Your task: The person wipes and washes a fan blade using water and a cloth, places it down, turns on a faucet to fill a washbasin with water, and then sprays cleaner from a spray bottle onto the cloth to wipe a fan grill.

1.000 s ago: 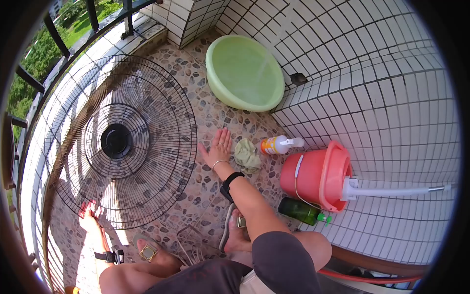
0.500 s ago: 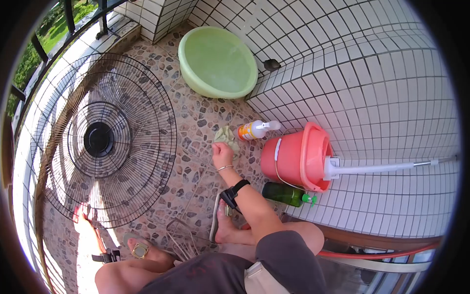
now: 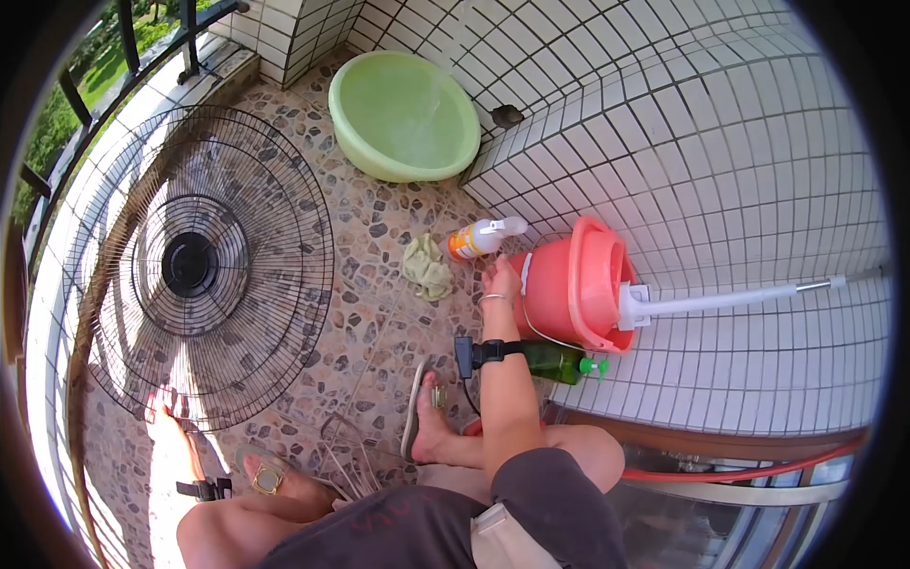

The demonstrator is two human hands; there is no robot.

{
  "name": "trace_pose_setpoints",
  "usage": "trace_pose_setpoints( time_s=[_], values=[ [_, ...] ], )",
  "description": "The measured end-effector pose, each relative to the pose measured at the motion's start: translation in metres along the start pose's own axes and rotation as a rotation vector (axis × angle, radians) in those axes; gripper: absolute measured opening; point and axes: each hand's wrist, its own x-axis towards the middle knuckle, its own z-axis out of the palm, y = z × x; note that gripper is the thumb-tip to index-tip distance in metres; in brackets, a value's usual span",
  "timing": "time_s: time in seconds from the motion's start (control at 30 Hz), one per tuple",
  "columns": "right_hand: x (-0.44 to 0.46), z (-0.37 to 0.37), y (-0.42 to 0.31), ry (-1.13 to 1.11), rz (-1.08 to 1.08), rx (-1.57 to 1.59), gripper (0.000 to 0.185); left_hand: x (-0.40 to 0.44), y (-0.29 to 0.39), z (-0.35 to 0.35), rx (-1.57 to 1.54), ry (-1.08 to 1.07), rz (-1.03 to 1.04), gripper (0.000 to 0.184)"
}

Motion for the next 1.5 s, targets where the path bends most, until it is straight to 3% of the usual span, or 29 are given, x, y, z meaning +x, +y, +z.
trace_pose_setpoints(
  time_s=[0.03, 0.07, 0.1, 0.2, 0.37, 0.4, 0.47, 0.53, 0.6, 0.63, 0.7, 0.73, 0.77, 0.83, 0.93, 0.97, 1.03, 1.1, 1.13, 1.17, 1.23, 1.3, 1.37, 1.4, 1.47, 1.5],
  values=[
    [-0.001, 0.013, -0.002, 0.191, -0.076, -0.308, 0.06, -0.001, 0.003, 0.0, 0.002, -0.004, 0.009, 0.054],
    [0.009, 0.019, 0.002, 0.102, -0.253, -0.325, 0.073, -0.001, 0.002, -0.002, -0.001, -0.007, 0.014, 0.055],
    [0.021, 0.023, 0.002, 0.089, -0.257, -0.314, 0.073, -0.002, 0.003, -0.002, -0.004, -0.008, 0.016, 0.055],
    [0.094, 0.021, 0.004, -0.067, -0.527, -0.724, 0.079, -0.003, 0.005, -0.001, -0.011, -0.008, 0.028, 0.056],
    [0.059, 0.071, 0.001, -0.02, -0.532, -0.286, 0.086, -0.006, 0.034, 0.004, 0.028, -0.049, 0.141, 0.058],
    [0.035, 0.078, -0.008, -0.246, -0.642, -0.381, 0.091, -0.007, 0.045, 0.007, 0.046, -0.063, 0.187, 0.058],
    [-0.021, 0.104, -0.039, -0.538, -1.062, -0.682, 0.099, -0.011, 0.085, 0.023, 0.143, -0.133, 0.361, 0.059],
    [-0.071, 0.131, -0.075, -0.662, -1.479, -1.139, 0.095, -0.024, 0.139, 0.049, 0.324, -0.249, 0.621, 0.06],
    [-0.113, 0.165, -0.096, -0.952, -1.32, -1.282, 0.085, -0.052, 0.196, 0.084, 0.634, -0.386, 0.976, 0.06],
    [-0.142, 0.187, -0.099, -1.159, -1.139, -1.148, 0.084, -0.071, 0.223, 0.103, 0.85, -0.451, 1.162, 0.061],
    [-0.199, 0.226, -0.101, -1.512, -0.782, -0.862, 0.086, -0.097, 0.263, 0.144, 0.917, -0.665, 1.339, 0.068],
    [-0.209, 0.242, -0.09, -1.612, -0.921, -0.841, 0.091, -0.107, 0.279, 0.162, 0.892, -0.799, 1.349, 0.074],
    [-0.219, 0.257, -0.08, -1.708, -1.067, -0.809, 0.097, -0.111, 0.288, 0.177, 0.823, -0.977, 1.193, 0.077],
    [-0.258, 0.28, -0.084, -1.847, -0.844, -0.569, 0.106, -0.128, 0.324, 0.193, 0.866, -1.339, 0.601, 0.074],
    [-0.273, 0.292, -0.084, -1.759, -0.866, -0.404, 0.107, -0.124, 0.33, 0.185, 0.814, -1.427, 0.654, 0.069],
    [-0.269, 0.29, -0.083, -1.795, -0.738, -0.491, 0.102, -0.122, 0.326, 0.178, 0.702, -1.404, 0.551, 0.066],
    [-0.265, 0.289, -0.097, -1.878, -0.235, -0.652, 0.095, -0.115, 0.313, 0.163, 0.606, -1.385, 0.449, 0.063],
    [-0.23, 0.291, -0.055, -1.461, 0.224, -0.286, 0.086, -0.105, 0.303, 0.149, 0.325, -1.062, 0.448, 0.056],
    [-0.233, 0.286, -0.049, -1.339, 0.356, -0.043, 0.085, -0.109, 0.298, 0.149, 0.302, -0.916, 0.543, 0.054],
    [-0.239, 0.284, -0.037, -1.341, 0.374, -0.045, 0.085, -0.107, 0.289, 0.151, 0.302, -0.905, 0.532, 0.054],
    [-0.266, 0.284, -0.004, -1.04, 0.529, 0.154, 0.089, -0.092, 0.253, 0.158, 0.574, -0.53, 0.797, 0.055],
    [-0.293, 0.291, 0.012, -1.034, 0.391, 0.156, 0.089, -0.091, 0.224, 0.162, 0.805, -0.331, 1.088, 0.052],
    [-0.308, 0.295, 0.027, -0.955, 0.21, 0.08, 0.081, -0.1, 0.214, 0.164, 0.95, -0.374, 1.06, 0.058],
    [-0.306, 0.295, 0.037, -0.945, 0.223, 0.078, 0.081, -0.091, 0.206, 0.163, 0.959, -0.381, 1.047, 0.058],
    [-0.306, 0.294, 0.055, -1.013, 0.462, 0.12, 0.074, -0.074, 0.188, 0.161, 0.579, -0.905, 0.979, 0.066],
    [-0.311, 0.288, 0.061, -1.007, 0.479, 0.111, 0.074, -0.077, 0.179, 0.159, 0.579, -0.901, 0.96, 0.066]
  ],
)
